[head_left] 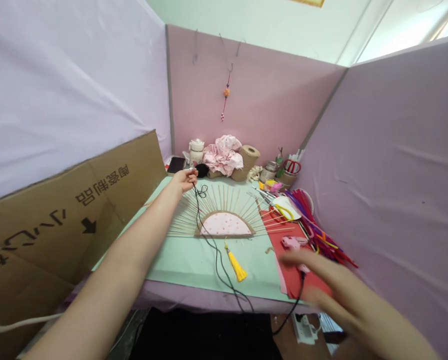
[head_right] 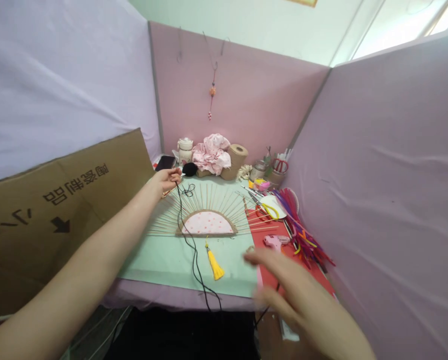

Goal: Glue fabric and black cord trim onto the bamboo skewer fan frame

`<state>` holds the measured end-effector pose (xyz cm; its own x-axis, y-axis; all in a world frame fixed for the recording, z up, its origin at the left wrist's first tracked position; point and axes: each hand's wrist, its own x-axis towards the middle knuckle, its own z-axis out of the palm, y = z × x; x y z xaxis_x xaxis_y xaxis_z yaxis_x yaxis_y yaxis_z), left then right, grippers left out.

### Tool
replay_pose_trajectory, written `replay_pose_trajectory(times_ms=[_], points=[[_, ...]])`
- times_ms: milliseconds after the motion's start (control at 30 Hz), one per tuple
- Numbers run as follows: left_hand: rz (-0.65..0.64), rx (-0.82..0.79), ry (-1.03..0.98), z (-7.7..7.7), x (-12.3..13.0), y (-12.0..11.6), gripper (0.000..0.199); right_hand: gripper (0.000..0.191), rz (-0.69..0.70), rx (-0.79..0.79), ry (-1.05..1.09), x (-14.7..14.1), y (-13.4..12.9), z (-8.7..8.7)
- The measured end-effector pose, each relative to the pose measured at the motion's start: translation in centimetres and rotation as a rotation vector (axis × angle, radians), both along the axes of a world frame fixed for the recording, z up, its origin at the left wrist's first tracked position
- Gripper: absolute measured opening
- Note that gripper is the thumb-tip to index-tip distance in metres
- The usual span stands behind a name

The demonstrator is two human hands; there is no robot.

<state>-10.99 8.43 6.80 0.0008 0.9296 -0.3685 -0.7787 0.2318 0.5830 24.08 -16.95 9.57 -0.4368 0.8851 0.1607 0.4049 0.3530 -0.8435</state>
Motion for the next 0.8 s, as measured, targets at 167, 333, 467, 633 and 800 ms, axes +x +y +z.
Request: replay_pose_trajectory(times_ms=[167, 333, 467, 633, 800], points=[[-0.046, 0.163, 0.085, -0.8, 5.8, -6.3, 0.015, 0.040, -0.083, -0.207, 0.229, -8.1, 9.0, -2.7], [-0.144, 0.380, 0.395, -3.9, 9.8, -13.5, 0.015, 0.059, 0.060, -0.818, 0.630, -13.2, 15.1, -7.6], [-0.216, 0.425, 0.545, -6.1, 10.2, -17.3, 0.024, 0.050, 0.164, -0.993, 0.691, -13.5, 14.9, -9.5], [-0.340, 0.432, 0.735, -7.7, 11.3, -20.2, 0.022, 0.009, 0.077, -1.007, 0.776, -13.4, 14.2, -9.2], [-0.409, 0.534, 0.849, -8.1, 12.7, -21.9, 0.022, 0.008, 0.029, -1.040, 0.829, -12.7, 14.9, -8.4]])
